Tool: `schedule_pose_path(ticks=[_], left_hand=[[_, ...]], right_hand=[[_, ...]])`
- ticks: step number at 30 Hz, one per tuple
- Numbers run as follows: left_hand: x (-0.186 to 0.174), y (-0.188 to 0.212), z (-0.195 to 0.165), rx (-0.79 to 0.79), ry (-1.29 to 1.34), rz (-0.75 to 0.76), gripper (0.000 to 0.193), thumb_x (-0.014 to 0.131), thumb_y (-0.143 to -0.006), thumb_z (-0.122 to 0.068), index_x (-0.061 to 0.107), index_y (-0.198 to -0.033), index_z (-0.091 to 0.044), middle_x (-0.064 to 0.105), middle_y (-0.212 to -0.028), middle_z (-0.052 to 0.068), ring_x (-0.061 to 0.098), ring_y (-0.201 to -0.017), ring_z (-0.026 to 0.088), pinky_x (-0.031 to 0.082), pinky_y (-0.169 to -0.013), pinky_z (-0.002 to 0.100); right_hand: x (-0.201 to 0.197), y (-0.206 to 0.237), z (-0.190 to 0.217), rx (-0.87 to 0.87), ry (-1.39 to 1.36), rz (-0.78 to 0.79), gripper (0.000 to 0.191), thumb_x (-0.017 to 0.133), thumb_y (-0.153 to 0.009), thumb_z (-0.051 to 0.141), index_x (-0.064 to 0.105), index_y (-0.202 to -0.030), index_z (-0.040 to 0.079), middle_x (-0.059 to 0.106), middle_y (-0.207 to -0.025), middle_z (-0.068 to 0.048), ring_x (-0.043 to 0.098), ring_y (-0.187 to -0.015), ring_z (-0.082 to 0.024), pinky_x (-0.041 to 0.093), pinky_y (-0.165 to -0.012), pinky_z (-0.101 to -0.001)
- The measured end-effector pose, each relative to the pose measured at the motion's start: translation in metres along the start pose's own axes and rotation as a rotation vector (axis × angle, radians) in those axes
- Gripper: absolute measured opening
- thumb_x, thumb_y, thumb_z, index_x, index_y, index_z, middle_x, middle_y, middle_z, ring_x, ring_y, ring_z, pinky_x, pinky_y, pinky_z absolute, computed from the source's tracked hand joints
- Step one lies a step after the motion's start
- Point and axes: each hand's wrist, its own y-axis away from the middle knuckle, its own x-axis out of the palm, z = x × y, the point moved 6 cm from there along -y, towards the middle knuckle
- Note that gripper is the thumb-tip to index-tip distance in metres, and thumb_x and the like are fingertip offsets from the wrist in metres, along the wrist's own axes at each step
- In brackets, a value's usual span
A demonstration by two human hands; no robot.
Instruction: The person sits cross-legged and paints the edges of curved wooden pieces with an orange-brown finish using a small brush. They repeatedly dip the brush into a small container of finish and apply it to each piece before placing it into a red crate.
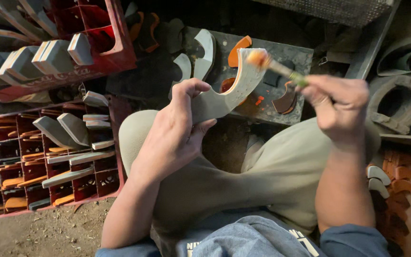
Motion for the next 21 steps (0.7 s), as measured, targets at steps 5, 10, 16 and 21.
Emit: schedule_pose_path(ticks=[5,10,16,21], left_hand=[[0.000,0.001,-0.004,0.071,-0.018,0.006,0.061,0.074,-0.087,0.005,0.038,-0.136,-0.002,0.061,-0.123,0.020,0.068,-0.102,0.039,0.054,-0.085,0.042],[0.004,-0.002,-0.003,0.049,-0.048,0.002,0.060,0.075,-0.088,0.004,0.039,-0.135,-0.002,0.061,-0.121,0.019,0.068,-0.102,0.040,0.054,-0.084,0.042],[-0.001,0.000,0.006,-0.069,-0.024,-0.011,0.059,0.075,-0.089,0.003,0.038,-0.135,-0.002,0.060,-0.123,0.020,0.068,-0.095,0.038,0.054,-0.080,0.041],[-0.001,-0.002,0.002,-0.003,0.017,-0.017,0.060,0.076,-0.090,0.002,0.036,-0.135,0.000,0.059,-0.123,0.020,0.068,-0.104,0.040,0.055,-0.083,0.040]], right_hand=[[0.005,-0.001,-0.001,0.011,0.158,0.014,0.009,0.070,-0.105,0.001,0.073,-0.106,-0.007,0.072,-0.084,-0.013,0.066,-0.070,-0.013,0.047,-0.066,-0.0221],[-0.005,0.001,-0.004,0.008,0.081,-0.065,0.008,0.068,-0.108,0.000,0.073,-0.109,-0.005,0.074,-0.089,-0.012,0.068,-0.075,-0.014,0.049,-0.070,-0.0218],[-0.003,0.003,-0.004,-0.003,0.163,0.026,0.009,0.068,-0.106,0.002,0.073,-0.105,-0.006,0.073,-0.089,-0.013,0.069,-0.073,-0.013,0.049,-0.069,-0.0216],[-0.014,0.004,-0.008,0.009,0.042,-0.118,0.012,0.063,-0.102,0.000,0.072,-0.109,-0.004,0.072,-0.093,-0.013,0.066,-0.072,-0.016,0.048,-0.068,-0.0228]])
